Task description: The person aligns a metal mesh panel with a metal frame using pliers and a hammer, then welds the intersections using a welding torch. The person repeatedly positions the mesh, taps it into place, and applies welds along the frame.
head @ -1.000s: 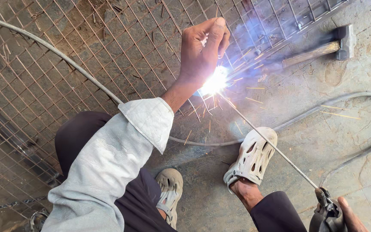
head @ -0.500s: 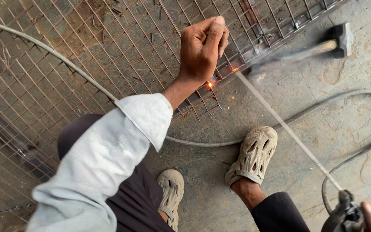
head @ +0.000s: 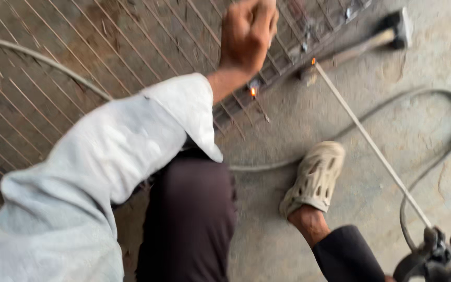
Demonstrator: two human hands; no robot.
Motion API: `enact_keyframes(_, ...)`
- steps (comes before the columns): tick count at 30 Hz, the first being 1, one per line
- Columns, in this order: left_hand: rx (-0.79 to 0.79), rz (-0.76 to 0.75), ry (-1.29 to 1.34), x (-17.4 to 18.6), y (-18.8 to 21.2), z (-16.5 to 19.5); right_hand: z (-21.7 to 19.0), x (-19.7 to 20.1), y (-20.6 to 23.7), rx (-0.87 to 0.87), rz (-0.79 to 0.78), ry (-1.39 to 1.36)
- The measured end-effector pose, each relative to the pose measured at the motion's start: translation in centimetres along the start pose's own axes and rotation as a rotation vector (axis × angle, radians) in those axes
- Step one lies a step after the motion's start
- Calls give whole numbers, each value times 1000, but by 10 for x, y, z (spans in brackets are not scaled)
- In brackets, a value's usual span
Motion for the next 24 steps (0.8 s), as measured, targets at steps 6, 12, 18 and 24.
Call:
enact_keyframes(6,-94,29,-66,7,2,33,-8,6,-20,-183,17,-54)
enact_keyframes(12,-156,68,-190,20,-1,24,20,-117,-13,-386,-886,-234)
enact_keyframes(18,-97,41,-314,12,1,-15,31,-129,-28,-341,-914,-282)
enact_keyframes(24,-140,2,-482,-3,-3,-20,43,-126,-19,-246,-873,0)
Point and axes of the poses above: each hand's wrist, its own y-axis away from the middle knuckle, its own x-axis out of the back of the hand, z = x × y, the point moved 10 cm from there along -y, towards the middle knuckle, and after that the axes turned 8 degrees about z, right-handed, at the moved point
